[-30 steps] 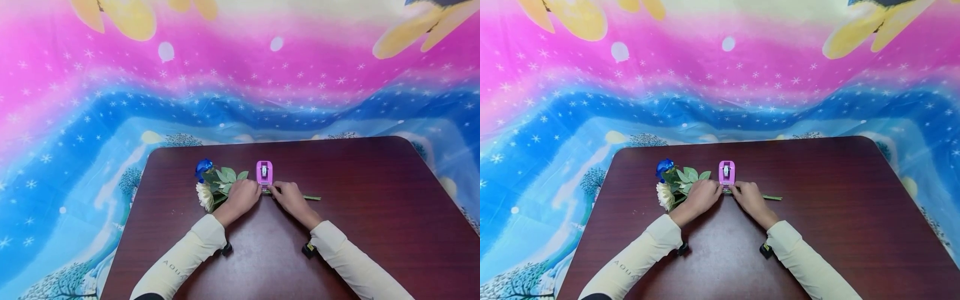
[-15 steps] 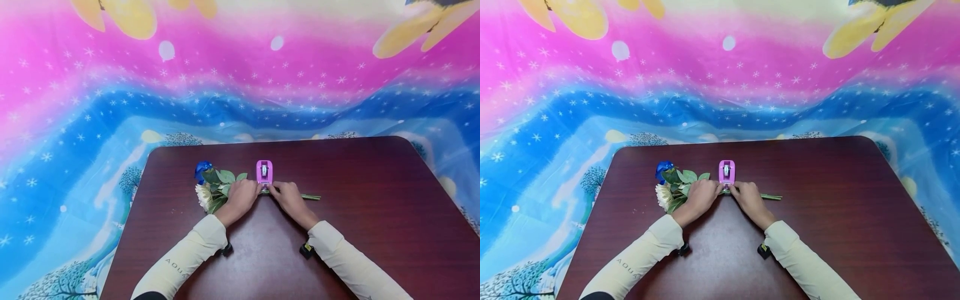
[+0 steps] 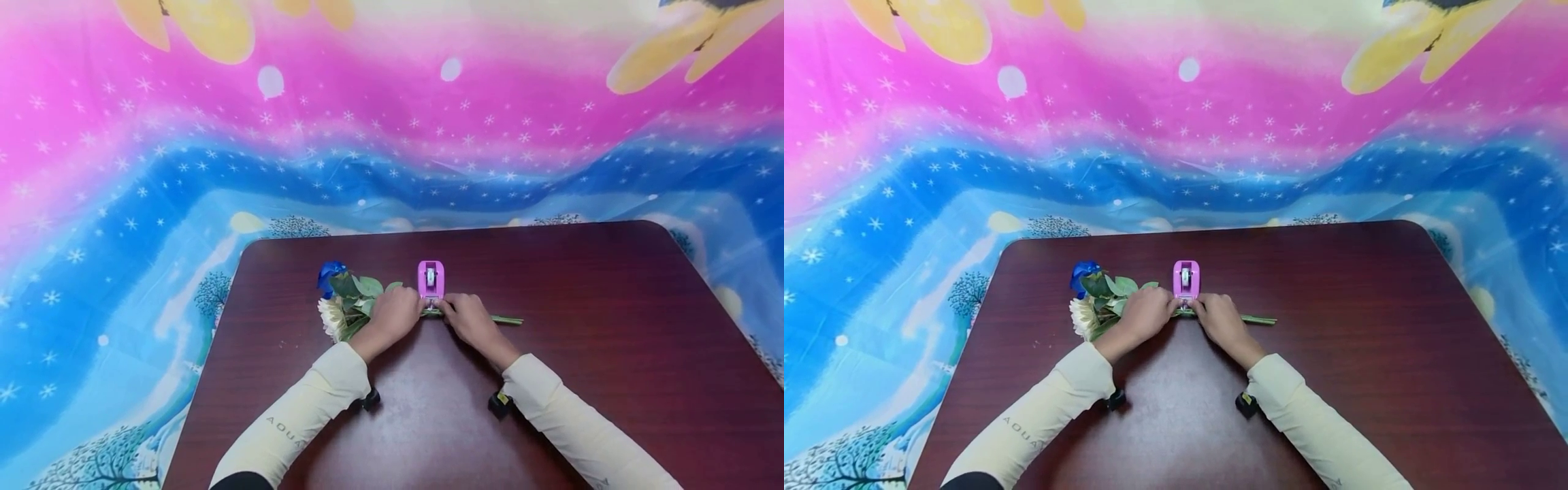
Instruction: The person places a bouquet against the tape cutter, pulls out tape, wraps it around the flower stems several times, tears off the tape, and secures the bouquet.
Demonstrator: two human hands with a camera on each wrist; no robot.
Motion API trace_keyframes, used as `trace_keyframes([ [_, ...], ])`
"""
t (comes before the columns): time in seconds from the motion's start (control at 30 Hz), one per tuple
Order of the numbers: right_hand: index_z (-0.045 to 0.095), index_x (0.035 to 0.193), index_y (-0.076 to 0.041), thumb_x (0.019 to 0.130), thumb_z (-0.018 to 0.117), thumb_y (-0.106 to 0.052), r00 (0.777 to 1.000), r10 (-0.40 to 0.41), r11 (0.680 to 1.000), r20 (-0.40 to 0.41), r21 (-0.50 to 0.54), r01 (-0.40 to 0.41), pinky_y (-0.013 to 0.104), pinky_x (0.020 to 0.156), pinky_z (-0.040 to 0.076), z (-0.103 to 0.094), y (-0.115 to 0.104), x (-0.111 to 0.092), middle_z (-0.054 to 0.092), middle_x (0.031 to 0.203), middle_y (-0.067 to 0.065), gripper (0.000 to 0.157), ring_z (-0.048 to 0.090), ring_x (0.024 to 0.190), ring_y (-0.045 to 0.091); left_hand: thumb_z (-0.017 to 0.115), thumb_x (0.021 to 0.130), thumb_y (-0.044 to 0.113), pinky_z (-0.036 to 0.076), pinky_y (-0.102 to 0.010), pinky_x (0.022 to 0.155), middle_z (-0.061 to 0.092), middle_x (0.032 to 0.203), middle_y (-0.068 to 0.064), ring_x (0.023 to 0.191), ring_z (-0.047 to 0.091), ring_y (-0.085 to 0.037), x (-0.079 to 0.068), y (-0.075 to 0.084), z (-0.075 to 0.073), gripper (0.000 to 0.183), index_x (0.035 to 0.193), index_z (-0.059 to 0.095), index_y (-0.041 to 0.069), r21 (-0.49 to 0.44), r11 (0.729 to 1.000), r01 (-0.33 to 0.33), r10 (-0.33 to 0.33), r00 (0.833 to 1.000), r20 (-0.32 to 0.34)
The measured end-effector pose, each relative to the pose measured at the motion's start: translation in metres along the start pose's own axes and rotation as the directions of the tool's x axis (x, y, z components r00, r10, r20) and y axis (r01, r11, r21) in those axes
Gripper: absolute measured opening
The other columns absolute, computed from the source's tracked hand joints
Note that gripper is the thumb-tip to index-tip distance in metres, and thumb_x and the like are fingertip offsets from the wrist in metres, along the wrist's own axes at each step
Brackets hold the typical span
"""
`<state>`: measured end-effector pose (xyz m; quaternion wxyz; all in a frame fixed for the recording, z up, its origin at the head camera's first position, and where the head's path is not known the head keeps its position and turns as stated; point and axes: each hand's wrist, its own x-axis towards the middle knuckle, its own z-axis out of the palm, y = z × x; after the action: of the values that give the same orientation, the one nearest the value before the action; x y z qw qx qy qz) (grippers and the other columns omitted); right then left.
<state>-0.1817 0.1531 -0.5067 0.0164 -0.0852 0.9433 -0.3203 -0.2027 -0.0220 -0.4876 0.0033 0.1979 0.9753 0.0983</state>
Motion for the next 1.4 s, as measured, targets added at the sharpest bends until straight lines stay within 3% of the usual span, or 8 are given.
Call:
trace_keyframes([
  [0.2,0.074,0.080,-0.013,0.106,0.056,-0.027,0.989,0.111,0.994,0.102,0.011,-0.112,0.029,0.067,0.045,-0.010,-0.007,0.003,0.070,0.068,-0.003,0.035,0.058,0.063,0.012,0.062,0.101,0.036,0.044,-0.035,0.052,0.056,0.061,0.000,0.059,0.053,-0.018,0.005,0.001,-0.015,0.050,0.056,0.049,0.019,-0.052,0.998,0.020,-0.016,0.998,0.067],
  [0.4,0.078,0.086,-0.012,0.106,0.055,-0.028,0.978,0.148,0.988,0.146,0.021,-0.153,0.027,0.065,0.043,-0.013,-0.009,0.006,0.073,0.072,-0.001,0.033,0.058,0.064,0.013,0.062,0.102,0.035,0.040,-0.032,0.050,0.052,0.059,0.002,0.057,0.050,-0.017,0.006,0.000,-0.017,0.051,0.055,0.046,0.020,-0.072,0.997,0.024,-0.018,0.995,0.094],
  [0.8,0.077,0.087,-0.012,0.107,0.053,-0.030,0.966,0.173,0.981,0.193,0.057,-0.187,0.029,0.062,0.043,-0.017,-0.008,0.006,0.072,0.075,0.000,0.036,0.055,0.063,0.015,0.062,0.102,0.032,0.037,-0.031,0.048,0.048,0.056,0.002,0.056,0.047,-0.017,0.003,0.003,-0.024,0.053,0.054,0.044,0.019,-0.127,0.991,0.052,-0.038,0.993,0.107],
  [1.4,0.076,0.086,-0.010,0.107,0.052,-0.035,0.950,0.205,0.973,0.235,0.052,-0.223,0.029,0.061,0.040,-0.023,-0.012,0.005,0.073,0.078,0.003,0.041,0.051,0.062,0.016,0.060,0.102,0.029,0.038,-0.031,0.050,0.048,0.057,0.002,0.058,0.047,-0.017,0.004,0.004,-0.029,0.050,0.055,0.047,0.019,-0.093,0.995,0.036,-0.026,0.993,0.113],
])
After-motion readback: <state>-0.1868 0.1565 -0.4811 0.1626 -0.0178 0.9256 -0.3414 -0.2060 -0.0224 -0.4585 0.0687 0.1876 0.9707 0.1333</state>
